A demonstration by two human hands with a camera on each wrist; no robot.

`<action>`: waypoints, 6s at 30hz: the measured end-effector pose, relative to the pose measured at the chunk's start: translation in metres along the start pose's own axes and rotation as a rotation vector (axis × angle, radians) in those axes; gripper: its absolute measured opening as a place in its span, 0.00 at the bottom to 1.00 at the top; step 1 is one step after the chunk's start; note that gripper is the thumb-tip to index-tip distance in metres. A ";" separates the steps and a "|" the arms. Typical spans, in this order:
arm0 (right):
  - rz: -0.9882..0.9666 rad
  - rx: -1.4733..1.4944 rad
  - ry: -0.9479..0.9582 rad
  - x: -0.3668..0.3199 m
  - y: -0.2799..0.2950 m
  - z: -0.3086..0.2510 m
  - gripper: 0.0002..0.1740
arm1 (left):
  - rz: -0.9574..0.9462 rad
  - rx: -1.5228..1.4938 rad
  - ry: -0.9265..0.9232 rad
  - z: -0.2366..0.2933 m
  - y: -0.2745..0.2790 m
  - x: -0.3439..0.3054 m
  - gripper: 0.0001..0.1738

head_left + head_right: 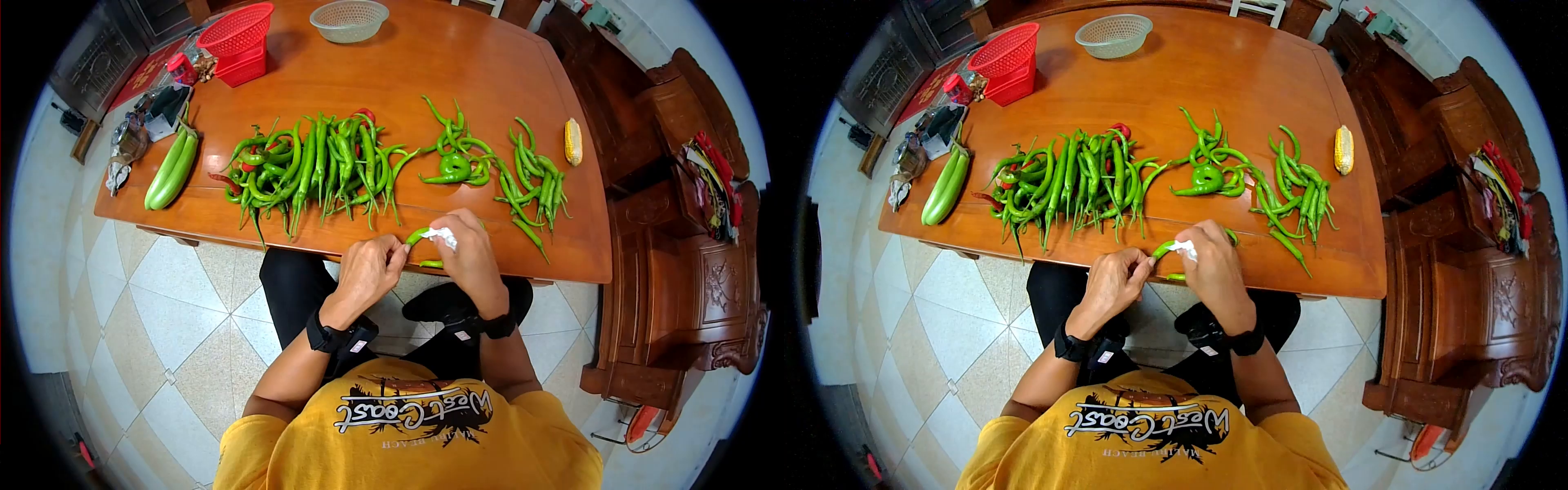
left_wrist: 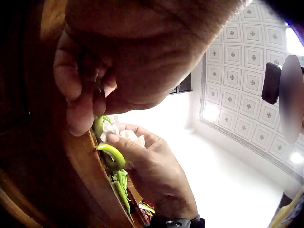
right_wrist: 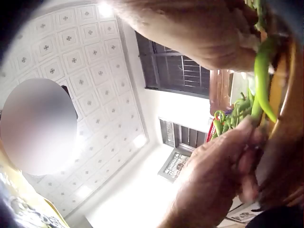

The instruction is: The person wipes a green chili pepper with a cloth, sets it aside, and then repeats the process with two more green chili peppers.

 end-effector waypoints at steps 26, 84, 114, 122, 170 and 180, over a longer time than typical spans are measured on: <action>-0.011 -0.009 -0.020 -0.002 0.007 0.010 0.08 | -0.024 0.021 0.017 -0.002 -0.003 0.001 0.16; -0.179 0.137 -0.054 -0.021 0.004 -0.018 0.10 | -0.014 0.030 0.000 -0.002 -0.004 0.002 0.16; -0.132 0.079 -0.091 -0.024 0.017 -0.002 0.10 | -0.006 -0.025 0.080 -0.002 -0.003 0.002 0.15; -0.139 0.112 -0.041 -0.029 0.002 -0.018 0.11 | -0.048 -0.048 0.066 -0.005 -0.004 0.000 0.16; 0.005 0.078 -0.003 0.000 0.000 -0.002 0.09 | -0.068 -0.098 -0.314 0.022 -0.005 -0.014 0.06; -0.217 0.105 -0.047 -0.018 0.010 -0.007 0.09 | -0.015 -0.084 -0.259 0.022 -0.005 -0.012 0.06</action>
Point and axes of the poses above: each hand's wrist, its own x-axis towards the middle knuckle, its own y-axis out of the back of the hand, z = x × y, the point moved 7 cm from there along x, towards the middle knuckle, and after that the axes turned 3 degrees about -x, right-handed, at the moved point
